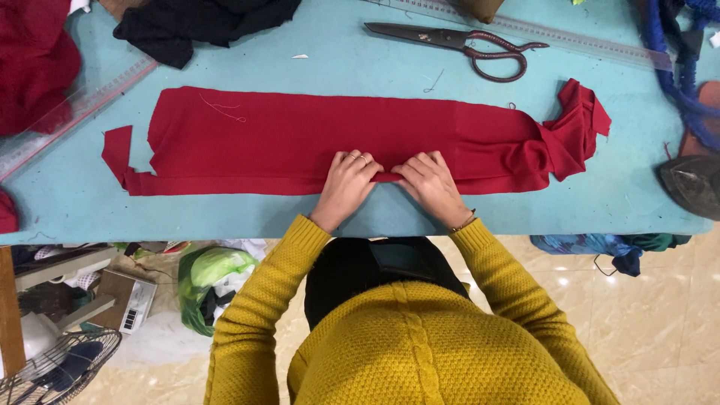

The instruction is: Folding and ironing a strip of red fabric to create a pressed crease

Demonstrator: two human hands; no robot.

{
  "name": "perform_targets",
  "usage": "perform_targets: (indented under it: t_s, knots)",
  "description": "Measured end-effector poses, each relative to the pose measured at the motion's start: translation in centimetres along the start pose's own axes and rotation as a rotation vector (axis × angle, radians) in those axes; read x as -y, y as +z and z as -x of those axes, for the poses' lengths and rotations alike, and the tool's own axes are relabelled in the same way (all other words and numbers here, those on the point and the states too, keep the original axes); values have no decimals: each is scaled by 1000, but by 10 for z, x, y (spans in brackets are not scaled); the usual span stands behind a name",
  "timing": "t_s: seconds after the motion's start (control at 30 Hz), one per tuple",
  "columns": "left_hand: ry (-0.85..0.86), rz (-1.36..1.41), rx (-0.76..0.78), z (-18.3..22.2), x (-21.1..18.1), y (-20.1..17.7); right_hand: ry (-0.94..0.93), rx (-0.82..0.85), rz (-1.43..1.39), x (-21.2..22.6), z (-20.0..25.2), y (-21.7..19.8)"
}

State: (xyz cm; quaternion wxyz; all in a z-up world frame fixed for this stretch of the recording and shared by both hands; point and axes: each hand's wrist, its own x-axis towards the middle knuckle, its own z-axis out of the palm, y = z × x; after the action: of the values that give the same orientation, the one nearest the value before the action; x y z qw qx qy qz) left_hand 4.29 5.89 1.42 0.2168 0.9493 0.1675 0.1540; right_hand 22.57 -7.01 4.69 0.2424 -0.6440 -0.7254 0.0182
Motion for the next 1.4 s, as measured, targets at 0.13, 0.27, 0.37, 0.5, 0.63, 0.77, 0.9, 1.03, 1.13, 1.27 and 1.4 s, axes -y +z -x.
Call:
perform_targets:
  t_s: [0.13, 0.27, 0.37, 0.5, 0.63, 0.77, 0.9, 1.03, 1.13, 1.27, 1.4]
  knots:
    - [-34, 83, -11, -1, 3, 4, 29, -16, -65, 3, -2, -4]
    - [-14, 59, 1, -4, 1, -7, 88, -2, -60, -4, 1, 3]
    - [54, -49, -34, -2, 5, 3, 72, 1, -42, -4, 2, -1]
    - [254, -224, -174, -1, 6, 7, 13, -19, 27, -2, 6, -9]
    - [364, -336, -308, 14, 4, 20, -43, -74, 144, -7, 33, -4]
    - [212, -380, -145, 44, -18, 11, -23, -38, 230, -1, 62, -18]
    - [95, -309, -93, 63, -37, -4, 48, -23, 175, 14, 74, -33]
    - [77, -212, -49, 71, -42, -14, 113, 118, 146, 14, 92, -29]
    - [53, -185, -31, 73, -45, -19, 174, 207, 112, 20, 91, -29]
    - [10, -146, -24, 79, -46, -27, 212, 278, 106, 26, 90, -33]
    - [-240, -285, -81, 99, -21, -23, 229, 334, 131, 22, 95, -29]
